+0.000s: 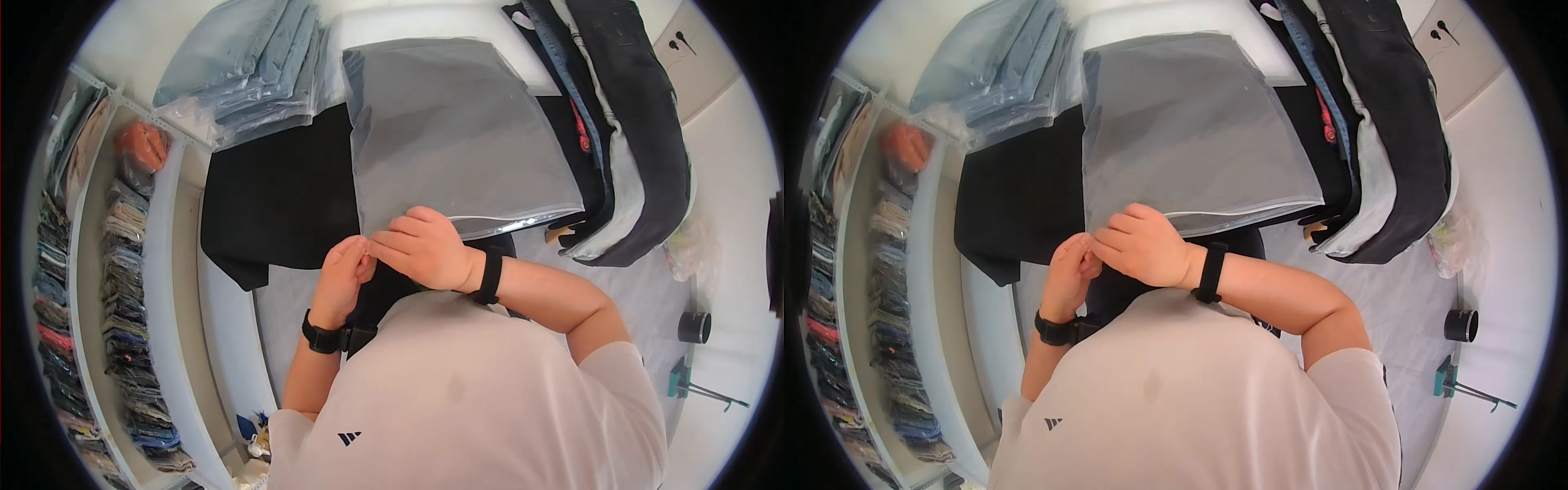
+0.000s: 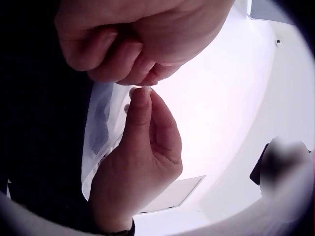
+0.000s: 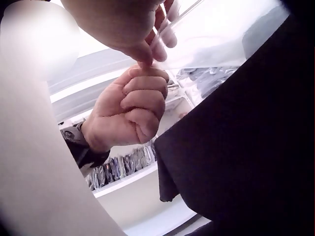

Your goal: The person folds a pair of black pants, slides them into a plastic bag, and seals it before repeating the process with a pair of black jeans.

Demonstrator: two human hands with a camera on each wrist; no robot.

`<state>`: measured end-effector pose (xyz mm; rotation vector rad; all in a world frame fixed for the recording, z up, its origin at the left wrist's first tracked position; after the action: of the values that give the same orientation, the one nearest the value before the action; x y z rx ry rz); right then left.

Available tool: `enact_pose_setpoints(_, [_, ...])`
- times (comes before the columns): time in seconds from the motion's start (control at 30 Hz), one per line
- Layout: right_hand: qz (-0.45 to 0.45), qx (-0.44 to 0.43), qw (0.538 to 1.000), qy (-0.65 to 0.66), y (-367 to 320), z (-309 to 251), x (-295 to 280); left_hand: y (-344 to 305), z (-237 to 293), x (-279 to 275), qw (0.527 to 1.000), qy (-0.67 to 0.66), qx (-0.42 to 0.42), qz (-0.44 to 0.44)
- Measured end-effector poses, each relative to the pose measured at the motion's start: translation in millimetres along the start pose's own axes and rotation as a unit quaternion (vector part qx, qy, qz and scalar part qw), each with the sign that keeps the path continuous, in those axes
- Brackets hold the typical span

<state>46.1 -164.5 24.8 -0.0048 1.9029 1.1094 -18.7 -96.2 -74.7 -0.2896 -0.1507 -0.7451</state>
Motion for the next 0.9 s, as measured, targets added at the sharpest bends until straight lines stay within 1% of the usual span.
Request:
enact_pose_setpoints(0.03, [0.001,0.001,1.000,-0.003,-1,1,-3,0,-1,1,1.000,-0.006,0.001,0.011])
enact_pose_setpoints(0.07, [0.020,0.000,1.000,0.002,-3,1,-10,0,0,3,1.000,-0.005,0.002,0.008])
enact_pose_setpoints(0.1, [0.039,-0.001,0.999,0.007,-4,2,-18,0,5,2,0.999,-0.013,0.023,0.018])
enact_pose_setpoints(0.13, [0.039,0.001,0.999,0.004,-7,4,-26,0,9,1,0.998,-0.022,0.043,0.028])
enact_pose_setpoints(0.2, [0.087,0.020,0.996,-0.016,-16,13,-61,-3,17,-3,0.998,-0.025,0.043,0.026])
enact_pose_setpoints(0.27, [0.086,0.040,0.993,-0.066,-33,16,-89,-5,20,-11,0.998,-0.029,0.043,0.025])
enact_pose_setpoints(0.33, [0.059,0.064,0.991,-0.097,-59,18,-112,-13,16,-19,0.999,-0.028,0.041,0.008])
enact_pose_setpoints(0.37, [0.060,0.064,0.991,-0.097,-68,15,-125,-15,11,-22,0.999,-0.016,0.021,-0.027])
enact_pose_setpoints(0.4, [0.025,0.083,0.990,-0.111,-76,16,-130,-17,12,-29,0.999,-0.016,0.020,-0.026])
enact_pose_setpoints(0.43, [-0.011,0.101,0.987,-0.125,-82,20,-135,-20,1,-29,0.993,0.090,-0.045,-0.058])
enact_pose_setpoints(0.47, [-0.010,0.101,0.987,-0.125,-83,22,-144,-22,-11,-31,0.971,0.195,-0.109,-0.088])
enact_pose_setpoints(0.5, [-0.014,0.171,0.984,-0.054,-87,39,-152,-17,-11,-42,0.956,0.263,-0.106,-0.073])
enact_pose_setpoints(0.53, [-0.017,0.239,0.971,0.016,-95,57,-156,-12,-4,-42,0.956,0.265,-0.104,-0.074])
enact_pose_setpoints(0.57, [0.007,0.278,0.960,0.040,-107,81,-167,-2,16,-47,0.961,0.264,-0.076,-0.024])
enact_pose_setpoints(0.6, [0.096,0.375,0.920,0.055,-123,110,-182,7,35,-52,0.963,0.263,-0.046,0.025])
enact_pose_setpoints(0.63, [0.136,0.443,0.884,0.056,-128,136,-192,18,49,-56,0.966,0.248,-0.029,0.060])
enact_pose_setpoints(0.67, [0.151,0.487,0.860,0.028,-141,163,-196,31,59,-61,0.958,0.266,-0.011,0.110])
enact_pose_setpoints(0.73, [0.172,0.556,0.811,0.065,-156,215,-188,56,78,-53,0.943,0.292,0.017,0.158])
enact_pose_setpoints(0.77, [0.155,0.618,0.757,0.143,-160,234,-175,70,82,-53,0.943,0.294,0.028,0.156])
enact_pose_setpoints(0.8, [0.135,0.670,0.696,0.220,-163,248,-159,88,67,-52,0.962,0.246,-0.031,0.110])
enact_pose_setpoints(0.83, [0.145,0.686,0.643,0.307,-166,262,-140,100,55,-47,0.974,0.199,-0.089,0.063])
enact_pose_setpoints(0.87, [0.151,0.678,0.651,0.306,-165,275,-138,109,61,-46,0.974,0.203,-0.078,0.062])
enact_pose_setpoints(0.9, [0.107,0.690,0.598,0.392,-161,276,-117,116,58,-38,0.976,0.189,-0.099,0.036])
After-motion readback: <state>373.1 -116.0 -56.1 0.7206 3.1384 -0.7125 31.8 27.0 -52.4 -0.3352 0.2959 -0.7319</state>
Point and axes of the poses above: each hand's wrist, its own y-axis towards the middle knuckle, its own x-axis out of the palm, z = x × y, the point moved 10 cm from there along y, towards the middle knuckle, and after that the axes turned 12 degrees about y, right-handed, at the moved point
